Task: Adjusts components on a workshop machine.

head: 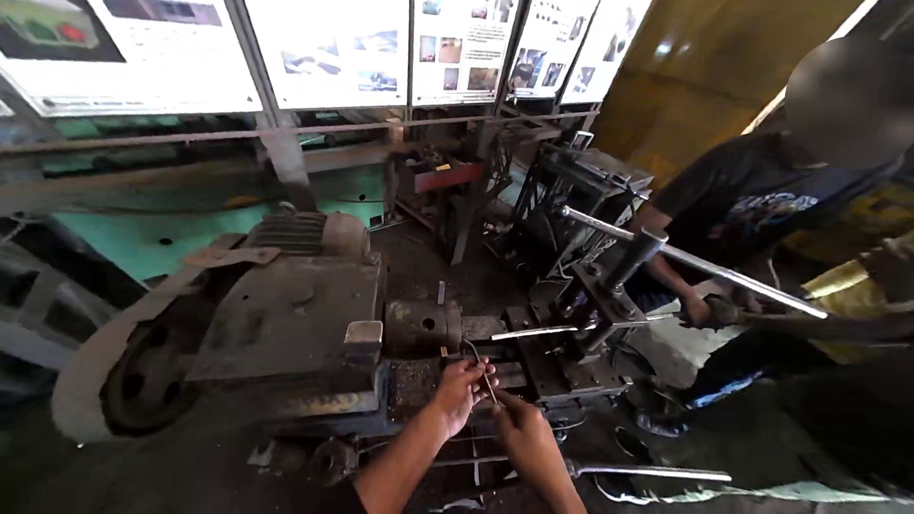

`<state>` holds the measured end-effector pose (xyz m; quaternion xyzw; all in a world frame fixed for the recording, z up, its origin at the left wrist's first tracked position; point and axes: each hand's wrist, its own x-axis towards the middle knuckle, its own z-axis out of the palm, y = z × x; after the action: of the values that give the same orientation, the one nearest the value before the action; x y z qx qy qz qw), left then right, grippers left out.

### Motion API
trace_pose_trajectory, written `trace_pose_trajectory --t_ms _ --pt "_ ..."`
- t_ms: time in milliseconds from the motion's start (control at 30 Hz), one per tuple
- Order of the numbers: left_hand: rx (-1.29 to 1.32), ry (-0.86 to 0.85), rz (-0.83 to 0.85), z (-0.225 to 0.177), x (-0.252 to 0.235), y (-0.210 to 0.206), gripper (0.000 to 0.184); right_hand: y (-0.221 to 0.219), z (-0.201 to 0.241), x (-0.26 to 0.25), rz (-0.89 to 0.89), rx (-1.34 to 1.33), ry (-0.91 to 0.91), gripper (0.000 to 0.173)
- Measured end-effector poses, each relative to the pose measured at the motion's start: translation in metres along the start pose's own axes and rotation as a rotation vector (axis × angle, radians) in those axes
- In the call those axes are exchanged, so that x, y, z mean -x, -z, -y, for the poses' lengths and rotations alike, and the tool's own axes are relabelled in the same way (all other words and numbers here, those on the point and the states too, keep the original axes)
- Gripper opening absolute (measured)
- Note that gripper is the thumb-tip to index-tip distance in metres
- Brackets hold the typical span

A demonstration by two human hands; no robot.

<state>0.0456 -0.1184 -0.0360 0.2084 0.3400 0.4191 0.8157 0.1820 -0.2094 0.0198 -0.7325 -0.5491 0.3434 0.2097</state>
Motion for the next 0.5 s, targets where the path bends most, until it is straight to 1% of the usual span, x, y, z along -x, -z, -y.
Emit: trace_pose_trajectory --t_ms 67,267,400,500 --pt "0.021 -0.01 -0.008 -0.005 -0.001 -0.004 0.026 0.007 0.011 -0.001 -0.023 0.028 0.029 0.036" --pt "0.119 0.011 -0.087 -0.016 0.001 -0.016 0.023 0.018 0.037 -0.002 -0.043 -0.011 0.038 0.039" --pt "0.142 0.016 -0.087 -0.015 0.0 -0.016 0.019 0.02 0.047 -0.002 -0.037 0.132 0.06 0.039" --pt "0.1 0.028 -0.071 -0.009 -0.002 -0.003 0.022 -0.004 0.044 0.01 0.012 0.265 0.074 0.044"
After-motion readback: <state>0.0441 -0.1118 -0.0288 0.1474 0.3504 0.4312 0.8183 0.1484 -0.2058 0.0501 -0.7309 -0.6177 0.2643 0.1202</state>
